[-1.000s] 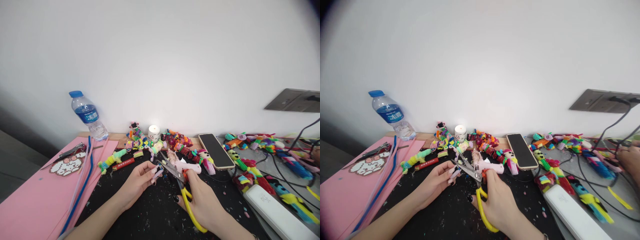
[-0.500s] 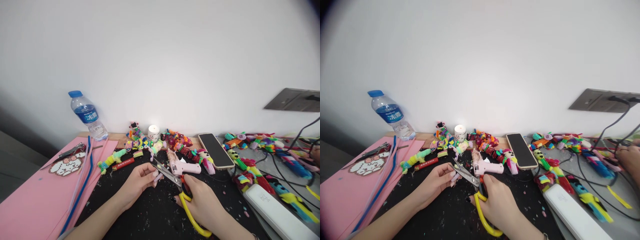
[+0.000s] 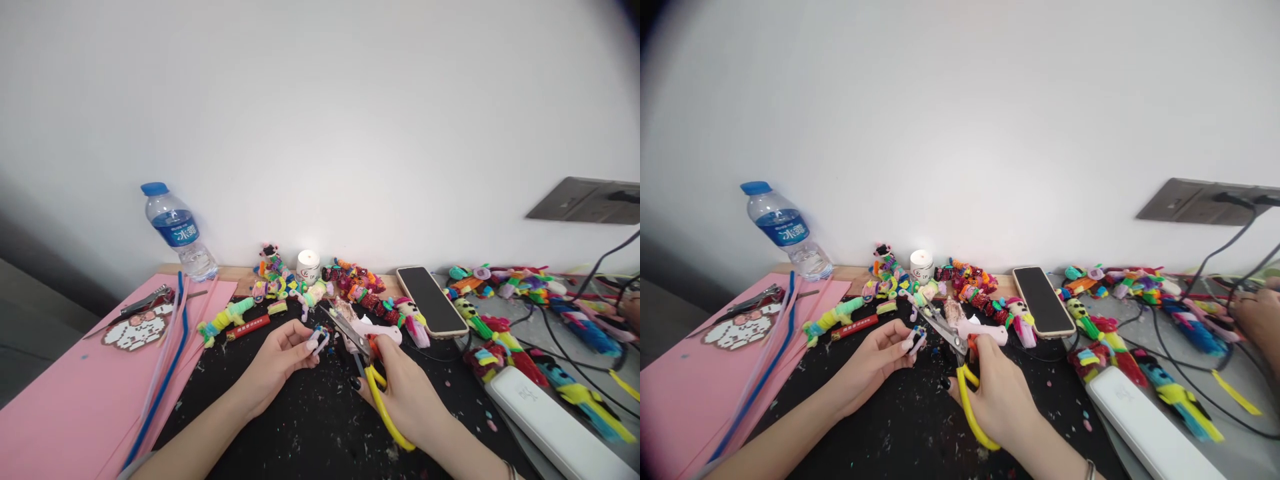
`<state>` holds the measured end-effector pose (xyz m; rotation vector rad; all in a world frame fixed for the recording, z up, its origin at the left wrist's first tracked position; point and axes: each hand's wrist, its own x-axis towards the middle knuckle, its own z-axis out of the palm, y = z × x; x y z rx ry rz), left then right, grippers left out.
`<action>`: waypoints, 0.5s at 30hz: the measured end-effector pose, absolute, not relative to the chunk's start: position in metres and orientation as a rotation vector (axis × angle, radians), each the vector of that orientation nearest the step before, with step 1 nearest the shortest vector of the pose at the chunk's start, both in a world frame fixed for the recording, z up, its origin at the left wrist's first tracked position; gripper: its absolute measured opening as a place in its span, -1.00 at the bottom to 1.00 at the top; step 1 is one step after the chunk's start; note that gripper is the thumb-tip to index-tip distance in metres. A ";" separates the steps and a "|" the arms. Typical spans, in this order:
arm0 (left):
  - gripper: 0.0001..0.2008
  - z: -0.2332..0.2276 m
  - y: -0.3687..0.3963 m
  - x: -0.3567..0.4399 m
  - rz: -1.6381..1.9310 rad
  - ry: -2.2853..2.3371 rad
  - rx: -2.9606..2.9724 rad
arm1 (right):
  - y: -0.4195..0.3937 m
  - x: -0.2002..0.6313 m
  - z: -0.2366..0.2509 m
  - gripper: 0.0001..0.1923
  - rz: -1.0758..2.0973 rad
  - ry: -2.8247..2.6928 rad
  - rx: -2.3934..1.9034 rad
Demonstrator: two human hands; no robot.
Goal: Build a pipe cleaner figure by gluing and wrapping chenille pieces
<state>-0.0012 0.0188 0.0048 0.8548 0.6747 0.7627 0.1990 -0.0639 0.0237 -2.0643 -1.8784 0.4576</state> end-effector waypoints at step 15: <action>-0.75 0.002 0.020 -0.001 0.784 0.743 0.945 | -0.065 0.197 0.025 -0.77 0.469 -1.976 -2.073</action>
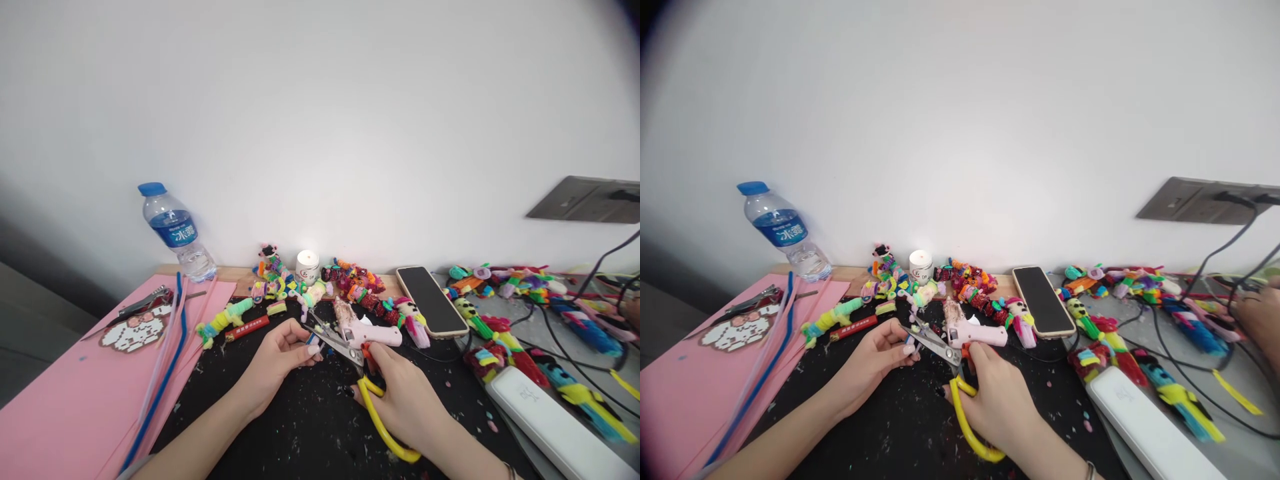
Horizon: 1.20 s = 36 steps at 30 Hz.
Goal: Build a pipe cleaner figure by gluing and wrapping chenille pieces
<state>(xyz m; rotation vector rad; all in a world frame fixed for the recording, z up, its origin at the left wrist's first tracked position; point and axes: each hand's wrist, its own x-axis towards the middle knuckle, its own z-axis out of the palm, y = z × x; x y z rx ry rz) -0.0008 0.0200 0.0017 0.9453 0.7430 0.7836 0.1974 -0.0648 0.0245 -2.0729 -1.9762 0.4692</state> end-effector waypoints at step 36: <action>-0.74 -0.002 0.021 -0.001 0.825 0.772 0.992 | -0.064 0.201 0.023 -0.75 0.443 -1.907 -2.065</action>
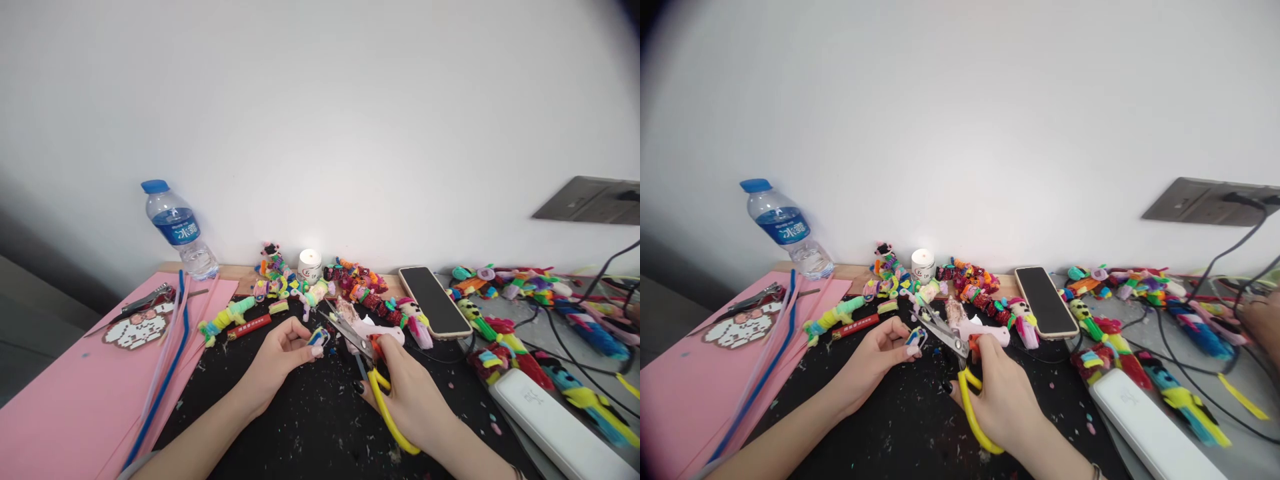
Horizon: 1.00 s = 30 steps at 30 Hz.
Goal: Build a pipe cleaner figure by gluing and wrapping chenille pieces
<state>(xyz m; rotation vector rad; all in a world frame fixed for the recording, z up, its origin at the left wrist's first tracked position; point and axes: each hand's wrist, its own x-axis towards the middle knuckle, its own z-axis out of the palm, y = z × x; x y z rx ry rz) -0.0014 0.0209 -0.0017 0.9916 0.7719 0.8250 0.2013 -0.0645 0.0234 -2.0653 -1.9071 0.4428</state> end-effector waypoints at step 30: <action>-0.71 -0.003 0.020 0.000 0.909 0.861 1.131 | -0.066 0.198 0.019 -0.78 0.469 -1.945 -2.154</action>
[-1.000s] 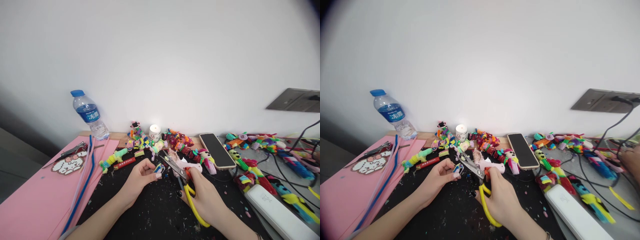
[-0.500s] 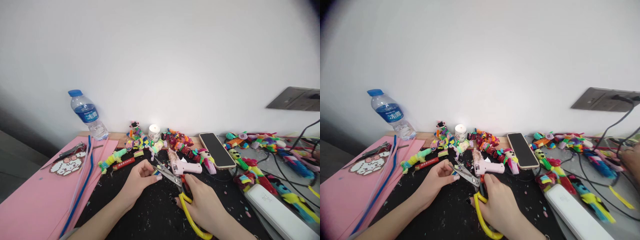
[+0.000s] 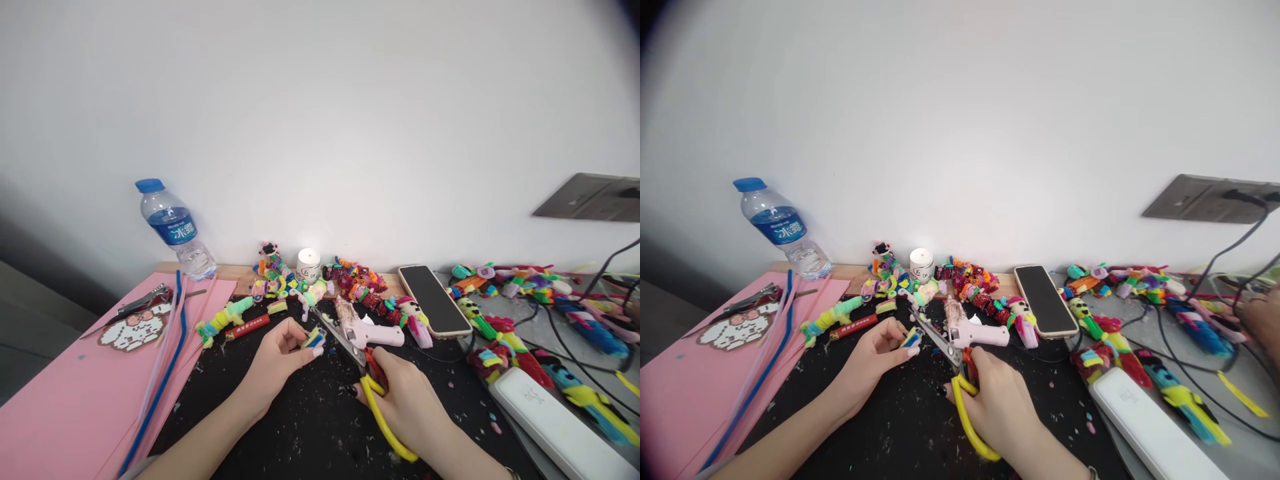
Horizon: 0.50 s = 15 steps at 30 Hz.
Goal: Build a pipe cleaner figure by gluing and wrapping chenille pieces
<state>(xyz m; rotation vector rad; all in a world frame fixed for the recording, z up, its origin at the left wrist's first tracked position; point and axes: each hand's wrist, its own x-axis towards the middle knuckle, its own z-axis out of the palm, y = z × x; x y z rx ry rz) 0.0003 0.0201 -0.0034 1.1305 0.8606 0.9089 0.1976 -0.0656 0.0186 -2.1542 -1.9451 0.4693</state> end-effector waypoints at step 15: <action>-0.71 0.000 0.018 0.002 0.938 0.862 1.161 | -0.067 0.194 0.022 -0.69 0.474 -1.996 -2.122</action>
